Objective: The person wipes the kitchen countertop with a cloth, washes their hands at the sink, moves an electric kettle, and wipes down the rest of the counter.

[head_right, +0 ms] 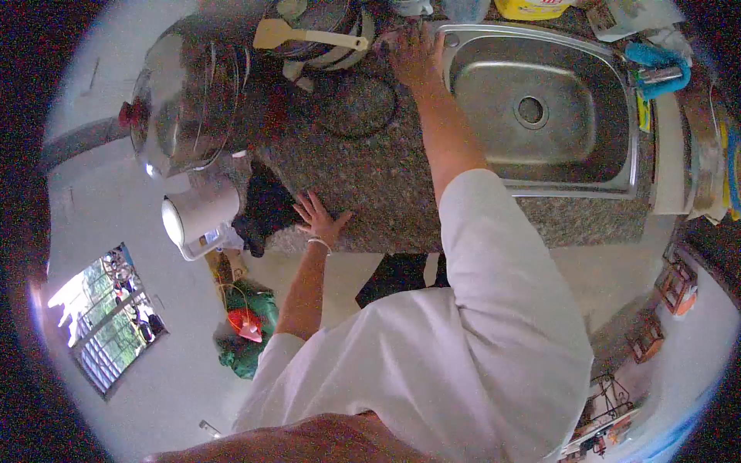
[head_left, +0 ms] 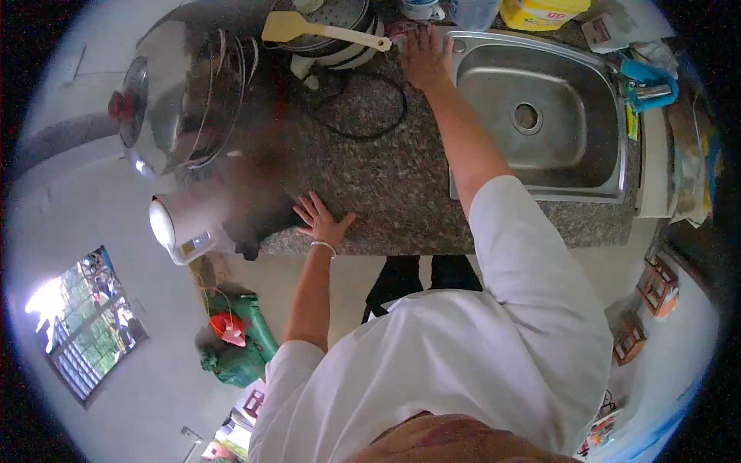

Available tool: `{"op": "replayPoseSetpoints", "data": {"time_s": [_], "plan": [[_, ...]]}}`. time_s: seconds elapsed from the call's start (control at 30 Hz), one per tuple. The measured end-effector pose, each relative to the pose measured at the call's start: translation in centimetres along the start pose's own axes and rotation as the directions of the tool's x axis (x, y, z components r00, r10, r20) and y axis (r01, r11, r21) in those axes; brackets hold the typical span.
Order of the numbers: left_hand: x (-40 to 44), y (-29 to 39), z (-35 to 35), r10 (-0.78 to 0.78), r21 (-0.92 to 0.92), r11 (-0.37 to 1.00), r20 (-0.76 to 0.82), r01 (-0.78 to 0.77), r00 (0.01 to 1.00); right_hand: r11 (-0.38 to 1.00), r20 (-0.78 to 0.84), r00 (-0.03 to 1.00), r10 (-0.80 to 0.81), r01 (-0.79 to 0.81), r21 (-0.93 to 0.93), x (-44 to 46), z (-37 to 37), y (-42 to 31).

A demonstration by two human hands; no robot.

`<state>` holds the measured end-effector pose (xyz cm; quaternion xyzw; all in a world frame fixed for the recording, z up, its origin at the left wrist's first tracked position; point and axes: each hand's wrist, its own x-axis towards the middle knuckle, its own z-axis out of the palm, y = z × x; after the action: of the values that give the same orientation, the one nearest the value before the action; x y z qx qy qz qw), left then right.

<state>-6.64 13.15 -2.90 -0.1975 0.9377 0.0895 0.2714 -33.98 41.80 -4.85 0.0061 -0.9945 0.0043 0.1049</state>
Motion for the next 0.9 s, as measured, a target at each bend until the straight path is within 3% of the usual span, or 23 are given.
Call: {"op": "replayPoseSetpoints", "data": {"time_s": [0.13, 0.23, 0.3, 0.37, 0.43, 0.5, 0.53, 0.57, 0.6, 0.67, 0.77, 0.83, 0.9], "plan": [[-0.2, 0.1, -0.1, -0.019, -0.008, 1.000, -0.025, 0.018, 1.000, 1.000, 0.056, 0.998, -0.002, 0.001, 0.009, -1.1, -1.5, 0.1], [0.0, 0.6, -0.1, -0.032, 0.023, 0.999, -0.016, 0.033, 0.999, 0.989, 0.082, 0.995, -0.057, 0.045, 0.140, -5.7, -5.3, 0.1], [0.8, -0.6, 1.0, -0.015, 0.057, 0.998, -0.033, 0.017, 0.999, 0.965, 0.036, 0.999, -0.026, 0.016, 0.260, -10.3, -4.3, -0.3], [0.9, -1.0, 1.2, -0.021, 0.036, 0.999, -0.024, 0.022, 0.999, 0.954, 0.157, 0.987, -0.031, -0.018, 0.298, -15.7, -6.9, -1.0], [0.9, -0.8, 1.0, -0.017, 0.023, 1.000, -0.021, 0.018, 1.000, 0.947, 0.177, 0.979, -0.099, 0.039, 0.318, -21.5, -8.9, -1.7], [-0.6, 0.8, -0.7, -0.068, 0.040, 0.997, 0.044, 0.066, 0.997, 0.881, 0.197, 0.964, -0.179, 0.067, 0.469, -27.3, -10.4, -1.9], [3.1, -3.0, 2.5, 0.151, 0.069, 0.988, -0.161, -0.142, 0.975, 0.888, 0.182, 0.964, -0.193, 0.093, 0.451, -30.1, -10.4, -2.2], [6.6, -6.0, 5.9, 0.358, 0.124, 0.934, -0.352, -0.336, 0.865, 0.895, 0.169, 0.963, -0.209, 0.118, 0.431, -32.7, -10.1, -2.6], [5.8, -5.1, 5.9, 0.291, 0.099, 0.957, -0.327, -0.274, 0.899, 0.900, 0.151, 0.962, -0.227, 0.148, 0.410, -34.7, -10.1, -1.8], [3.6, -3.1, 3.6, 0.148, 0.071, 0.989, -0.300, -0.132, 0.942, 0.958, 0.174, 0.971, -0.165, 0.116, 0.261, -36.5, -10.8, 1.6], [1.2, -1.7, 2.9, 0.183, 0.054, 0.983, -0.251, -0.175, 0.951, 0.997, 0.063, 0.998, 0.000, 0.005, -0.078, -38.8, -10.3, 8.4], [-2.1, -0.4, 5.3, 0.167, 0.051, 0.986, -0.312, -0.159, 0.935, 0.948, 0.041, 0.970, 0.240, -0.225, -0.223, -40.8, -8.7, 15.4], [-6.6, 2.6, 8.9, 0.148, 0.036, 0.989, -0.379, -0.145, 0.914, 0.862, 0.158, 0.849, 0.504, -0.482, -0.157, -42.1, -8.2, 22.6]]}}
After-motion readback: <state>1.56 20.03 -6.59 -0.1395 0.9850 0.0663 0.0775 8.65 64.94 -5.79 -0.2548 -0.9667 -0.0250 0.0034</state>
